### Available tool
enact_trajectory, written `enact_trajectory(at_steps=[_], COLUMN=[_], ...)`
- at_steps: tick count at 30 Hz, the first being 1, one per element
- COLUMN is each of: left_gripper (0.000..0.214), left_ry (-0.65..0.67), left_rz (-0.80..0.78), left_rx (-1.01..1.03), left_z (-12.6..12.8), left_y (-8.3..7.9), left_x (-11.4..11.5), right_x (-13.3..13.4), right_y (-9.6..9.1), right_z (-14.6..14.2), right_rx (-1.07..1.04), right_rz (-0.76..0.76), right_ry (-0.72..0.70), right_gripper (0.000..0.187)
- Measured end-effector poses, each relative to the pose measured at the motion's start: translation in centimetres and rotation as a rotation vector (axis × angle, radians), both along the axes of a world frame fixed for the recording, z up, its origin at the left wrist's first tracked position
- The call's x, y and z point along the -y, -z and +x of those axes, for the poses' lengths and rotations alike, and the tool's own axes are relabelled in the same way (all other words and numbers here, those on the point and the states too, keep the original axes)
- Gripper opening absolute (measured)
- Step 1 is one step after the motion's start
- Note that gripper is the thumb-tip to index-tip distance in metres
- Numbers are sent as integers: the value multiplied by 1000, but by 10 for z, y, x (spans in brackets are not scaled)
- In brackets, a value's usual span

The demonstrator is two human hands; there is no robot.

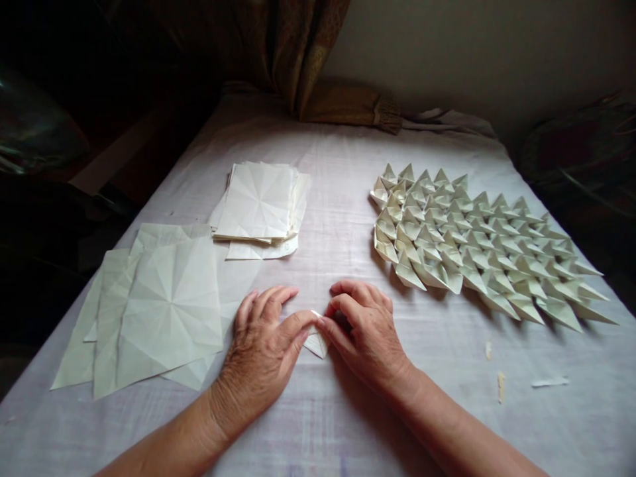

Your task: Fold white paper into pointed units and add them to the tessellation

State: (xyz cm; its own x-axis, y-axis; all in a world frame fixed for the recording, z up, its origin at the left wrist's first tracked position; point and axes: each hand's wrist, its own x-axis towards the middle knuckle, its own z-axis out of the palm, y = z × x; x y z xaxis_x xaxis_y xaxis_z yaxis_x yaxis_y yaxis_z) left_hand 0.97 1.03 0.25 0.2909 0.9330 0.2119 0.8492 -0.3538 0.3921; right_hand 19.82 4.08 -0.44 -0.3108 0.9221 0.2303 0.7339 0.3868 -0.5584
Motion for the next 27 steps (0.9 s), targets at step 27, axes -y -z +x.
enact_trajectory(at_steps=[27], left_gripper=[20], left_ry=[0], left_rz=[-119], left_rx=[2], left_z=[-4], left_y=[1], left_x=[-10], right_x=[-1], right_y=[4], right_z=[11], right_rx=[30], right_rz=[-33], right_ry=[48], right_gripper=[9])
